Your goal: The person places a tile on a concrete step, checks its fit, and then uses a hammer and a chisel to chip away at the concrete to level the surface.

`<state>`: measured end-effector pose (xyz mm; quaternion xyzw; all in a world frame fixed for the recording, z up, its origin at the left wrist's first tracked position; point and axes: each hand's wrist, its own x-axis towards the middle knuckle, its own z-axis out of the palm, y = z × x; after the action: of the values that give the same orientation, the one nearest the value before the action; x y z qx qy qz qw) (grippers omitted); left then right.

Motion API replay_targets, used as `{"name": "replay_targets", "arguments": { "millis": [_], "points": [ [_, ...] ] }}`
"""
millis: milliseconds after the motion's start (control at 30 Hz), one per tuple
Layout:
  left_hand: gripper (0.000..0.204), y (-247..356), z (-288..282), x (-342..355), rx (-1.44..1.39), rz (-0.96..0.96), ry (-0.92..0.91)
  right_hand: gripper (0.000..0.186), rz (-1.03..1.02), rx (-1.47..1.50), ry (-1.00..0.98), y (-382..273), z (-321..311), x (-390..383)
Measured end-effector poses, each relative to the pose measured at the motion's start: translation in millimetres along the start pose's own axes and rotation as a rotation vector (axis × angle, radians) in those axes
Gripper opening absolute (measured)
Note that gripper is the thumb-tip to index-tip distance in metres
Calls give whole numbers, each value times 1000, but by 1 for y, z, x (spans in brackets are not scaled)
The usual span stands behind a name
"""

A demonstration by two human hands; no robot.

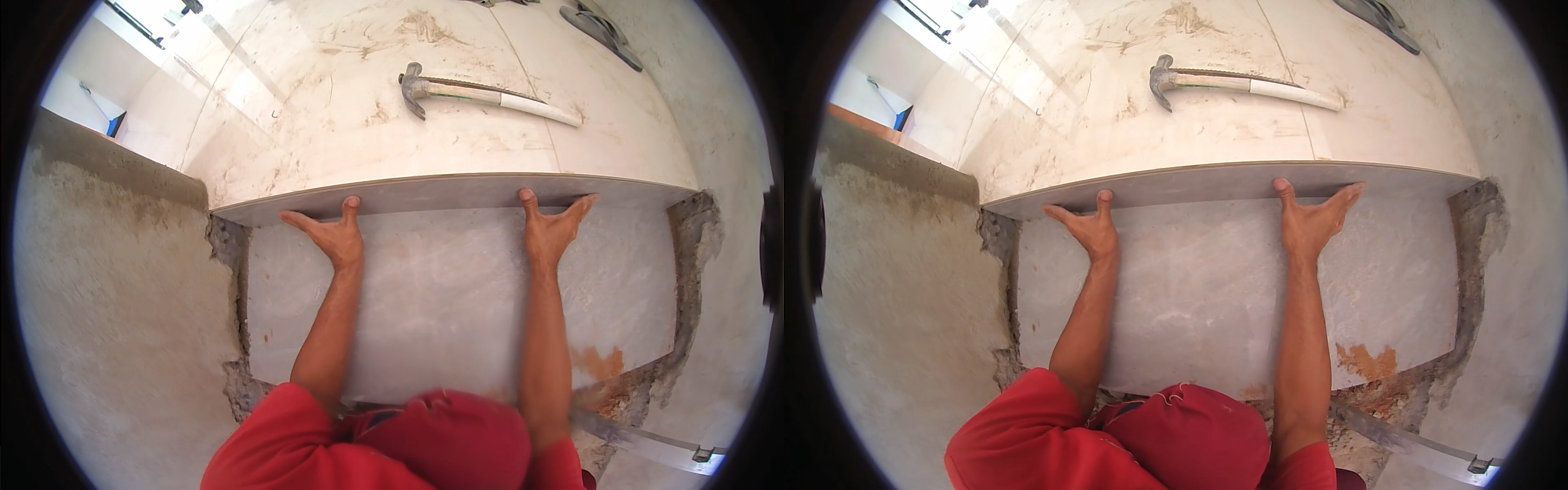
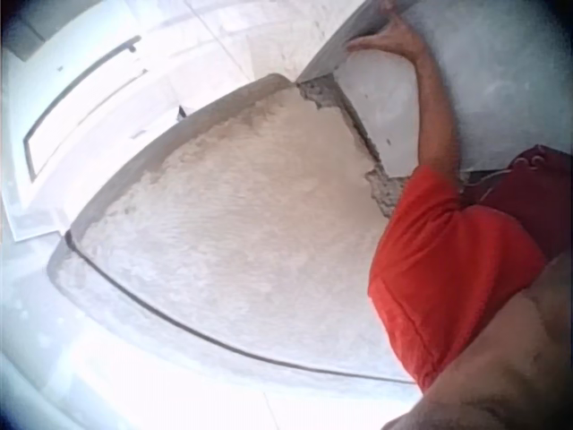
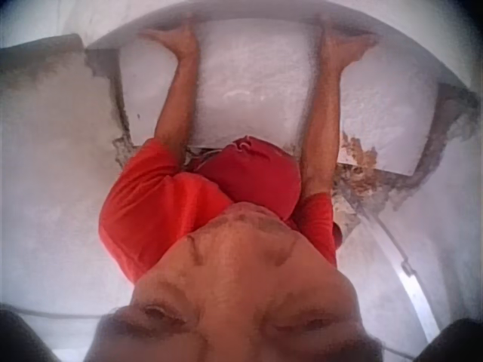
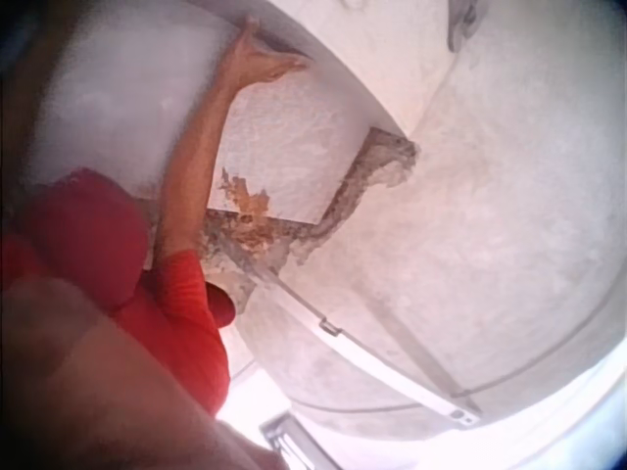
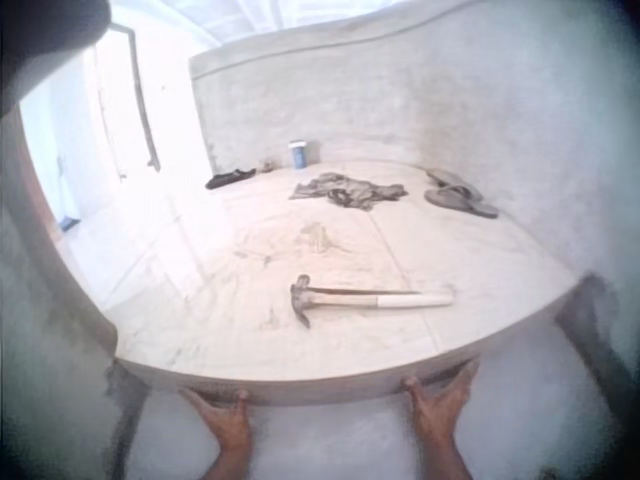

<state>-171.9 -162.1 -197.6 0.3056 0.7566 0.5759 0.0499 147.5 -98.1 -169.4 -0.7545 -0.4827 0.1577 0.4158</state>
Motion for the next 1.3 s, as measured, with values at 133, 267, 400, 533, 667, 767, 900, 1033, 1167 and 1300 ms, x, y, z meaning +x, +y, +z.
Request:
{"name": "replay_targets", "arguments": {
  "millis": [133,267,400,533,667,767,900,1033,1167,1300],
  "points": [
    [156,-12,-2,7,91,41,9,144,21,18,-4,-9,-3,-4],
    [157,-1,-8,7,199,28,-32,141,34,-9,6,-4,-7,-1],
    [160,-3,-13,20,137,60,-13,138,30,-13,10,-6,-5,-4],
    [163,-6,-12,18,60,49,-20,132,-21,-37,77,-6,-2,-7],
    [162,-10,-8,17,60,78,-6,121,-236,-54,236,-7,-3,-14],
    [163,-1,-8,16,61,67,-42,97,-754,-110,329,-7,-4,-19],
    [163,-8,-13,15,114,55,-49,67,-1099,-210,76,-69,-10,-17],
    [164,-3,-9,14,93,81,-8,56,-1115,-170,-51,-91,1,-4],
    [164,-2,-7,18,81,150,37,56,-1125,-181,-93,-100,4,0],
    [159,0,-9,21,98,262,14,57,-1133,-167,-89,-100,5,-1]
  ]
}}
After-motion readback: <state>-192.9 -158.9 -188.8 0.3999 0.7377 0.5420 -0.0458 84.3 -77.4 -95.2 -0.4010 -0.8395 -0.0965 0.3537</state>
